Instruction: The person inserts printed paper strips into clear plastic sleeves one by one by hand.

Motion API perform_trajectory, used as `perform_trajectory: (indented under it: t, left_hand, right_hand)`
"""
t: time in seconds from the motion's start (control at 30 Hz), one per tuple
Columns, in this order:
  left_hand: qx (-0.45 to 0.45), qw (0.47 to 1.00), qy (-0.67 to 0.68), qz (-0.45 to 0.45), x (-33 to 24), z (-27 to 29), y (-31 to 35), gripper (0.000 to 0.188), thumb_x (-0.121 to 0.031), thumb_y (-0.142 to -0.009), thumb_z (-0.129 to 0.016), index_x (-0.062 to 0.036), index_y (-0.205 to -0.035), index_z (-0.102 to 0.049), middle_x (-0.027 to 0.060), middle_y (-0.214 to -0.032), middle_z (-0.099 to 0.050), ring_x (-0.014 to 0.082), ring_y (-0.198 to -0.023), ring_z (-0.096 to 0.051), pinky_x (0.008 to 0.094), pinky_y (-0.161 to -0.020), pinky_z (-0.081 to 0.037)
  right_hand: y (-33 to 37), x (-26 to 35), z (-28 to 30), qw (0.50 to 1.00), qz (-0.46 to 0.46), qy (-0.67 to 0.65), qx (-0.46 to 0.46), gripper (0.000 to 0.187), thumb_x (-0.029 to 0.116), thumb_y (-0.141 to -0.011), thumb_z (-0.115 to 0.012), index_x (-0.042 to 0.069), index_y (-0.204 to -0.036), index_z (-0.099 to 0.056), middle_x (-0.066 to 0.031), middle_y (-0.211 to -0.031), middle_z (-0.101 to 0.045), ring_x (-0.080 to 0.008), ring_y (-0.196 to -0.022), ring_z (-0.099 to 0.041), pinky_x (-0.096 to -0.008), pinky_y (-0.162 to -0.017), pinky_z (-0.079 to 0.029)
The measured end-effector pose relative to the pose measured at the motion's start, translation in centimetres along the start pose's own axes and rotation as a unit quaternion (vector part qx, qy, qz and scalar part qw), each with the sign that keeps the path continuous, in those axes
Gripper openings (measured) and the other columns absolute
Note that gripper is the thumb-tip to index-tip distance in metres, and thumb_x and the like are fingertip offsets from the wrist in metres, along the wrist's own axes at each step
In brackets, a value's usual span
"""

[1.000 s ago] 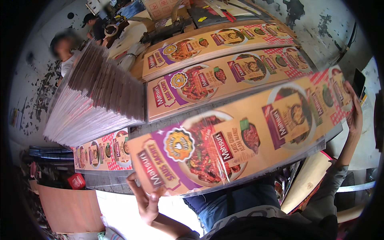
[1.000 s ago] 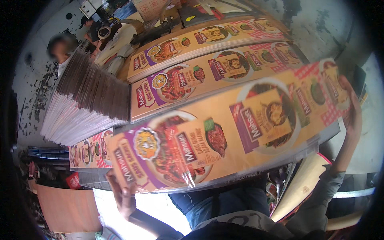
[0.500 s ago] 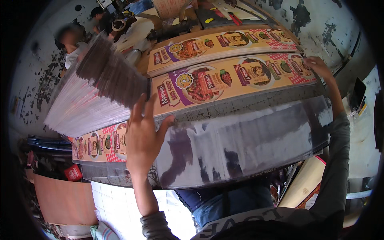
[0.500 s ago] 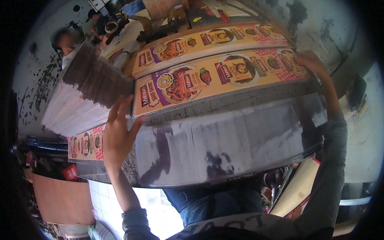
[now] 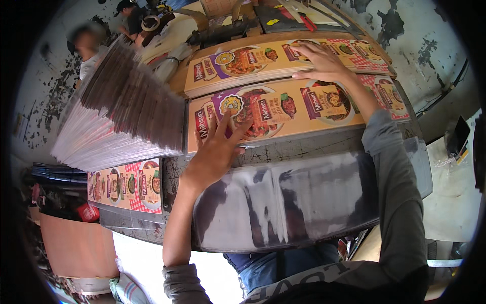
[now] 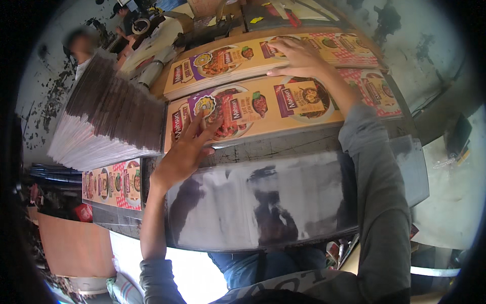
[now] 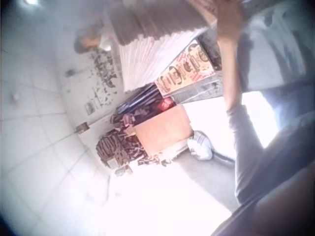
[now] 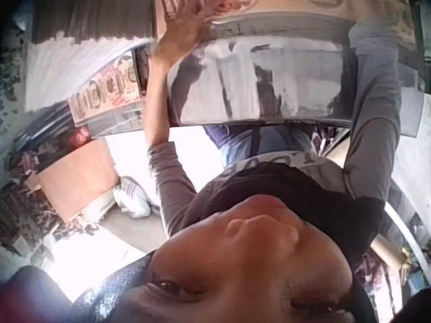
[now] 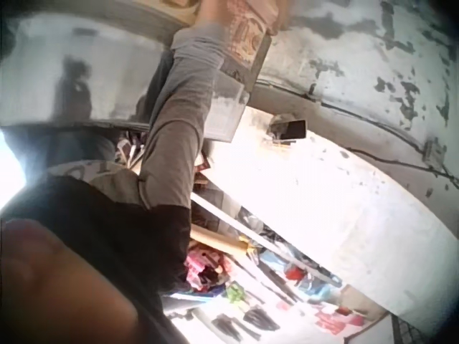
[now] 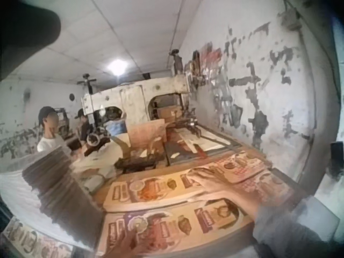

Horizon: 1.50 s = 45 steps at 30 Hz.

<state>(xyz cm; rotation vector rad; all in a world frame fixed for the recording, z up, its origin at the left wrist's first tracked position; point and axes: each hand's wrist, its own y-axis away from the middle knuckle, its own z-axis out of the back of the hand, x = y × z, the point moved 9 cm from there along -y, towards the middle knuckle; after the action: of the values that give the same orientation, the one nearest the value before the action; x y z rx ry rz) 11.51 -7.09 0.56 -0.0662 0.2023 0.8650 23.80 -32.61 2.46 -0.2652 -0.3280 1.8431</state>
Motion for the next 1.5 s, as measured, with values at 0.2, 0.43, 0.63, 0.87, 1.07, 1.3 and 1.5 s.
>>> perform_trajectory:
  t: [0.2, 0.43, 0.63, 0.87, 1.07, 1.3, 1.5]
  left_hand:
    - [-0.013, 0.999, -0.029, 0.031, 0.5, 0.0, 0.6, 0.057, -0.019, -0.089, -0.053, -0.0293, -0.141, -0.03, 0.0157, -0.149, -0.016, 0.0407, -0.136, -0.014, 0.0644, -0.103, -0.015]
    - [-0.026, 0.999, -0.028, 0.023, 0.7, -0.2, 0.3, 0.057, -0.019, -0.091, -0.051, -0.0316, -0.141, -0.028, 0.0164, -0.149, -0.014, 0.0439, -0.136, -0.013, 0.0663, -0.101, -0.017]
    - [-0.058, 0.998, -0.029, 0.005, 0.8, -0.3, 0.4, 0.055, -0.021, -0.091, -0.05, -0.0333, -0.141, -0.028, 0.0162, -0.148, -0.018, 0.0435, -0.135, -0.016, 0.0651, -0.102, -0.018]
    - [-0.061, 0.996, -0.067, -0.02, 2.0, -0.1, 0.7, 0.052, -0.042, -0.091, -0.046, -0.0228, -0.138, -0.033, 0.016, -0.144, -0.027, 0.0393, -0.132, -0.024, 0.0566, -0.105, -0.023]
    - [-0.047, 0.996, 0.058, -0.052, 3.1, -0.3, 4.0, 0.035, -0.034, -0.089, -0.054, -0.0161, -0.118, -0.057, 0.0063, -0.123, -0.055, 0.0254, -0.118, -0.046, 0.0361, -0.098, -0.037]
    - [-0.174, 0.982, -0.009, -0.068, -2.3, 1.0, 10.5, 0.037, -0.022, -0.079, -0.067, -0.0072, -0.112, -0.058, 0.0135, -0.107, -0.062, 0.0304, -0.103, -0.057, 0.0384, -0.086, -0.045]
    - [-0.229, 0.958, 0.17, 0.014, -1.0, -0.1, 12.1, 0.027, -0.011, -0.073, -0.068, -0.0013, -0.098, -0.062, 0.0184, -0.093, -0.063, 0.0365, -0.084, -0.062, 0.0405, -0.073, -0.05]
  right_hand:
    - [-0.1, 1.3, 1.7, 0.999, 0.009, -0.019, -0.036, 0.073, 0.063, -0.067, -0.065, 0.012, -0.117, -0.054, -0.011, -0.117, -0.057, -0.029, -0.103, -0.058, -0.043, -0.085, -0.047]
    - [1.5, 3.1, 3.9, 0.98, 0.1, 0.065, -0.162, 0.056, 0.054, -0.073, -0.065, 0.004, -0.098, -0.06, -0.0113, -0.089, -0.065, -0.0287, -0.066, -0.063, -0.037, -0.059, -0.05]
    - [3.5, 4.2, 3.7, 0.985, 0.026, 0.171, 0.021, 0.045, 0.048, -0.082, -0.058, 0.005, -0.094, -0.06, -0.012, -0.077, -0.065, -0.0281, -0.062, -0.062, -0.0361, -0.057, -0.049]
    - [13.2, 5.7, 11.3, 0.986, 0.086, 0.076, -0.122, 0.03, 0.032, -0.083, -0.061, 0.009, -0.101, -0.063, -0.01, -0.087, -0.066, -0.0265, -0.072, -0.064, -0.0353, -0.063, -0.05]
    - [18.0, 8.1, 10.0, 0.995, 0.079, -0.046, 0.027, 0.041, 0.033, -0.079, -0.066, 0.012, -0.114, -0.061, -0.0096, -0.108, -0.062, -0.0291, -0.095, -0.061, -0.0367, -0.082, -0.049]
    - [15.3, 6.1, 7.3, 0.99, 0.13, -0.038, 0.022, 0.078, 0.05, -0.067, -0.072, 0.012, -0.13, -0.046, -0.0148, -0.132, -0.043, -0.0317, -0.119, -0.043, -0.0409, -0.096, -0.039]
    - [12.9, 5.4, 4.9, 0.981, 0.052, -0.133, 0.132, 0.098, 0.039, -0.051, -0.085, 0.009, -0.133, -0.039, -0.0118, -0.124, -0.037, -0.0316, -0.119, -0.037, -0.0429, -0.099, -0.035]
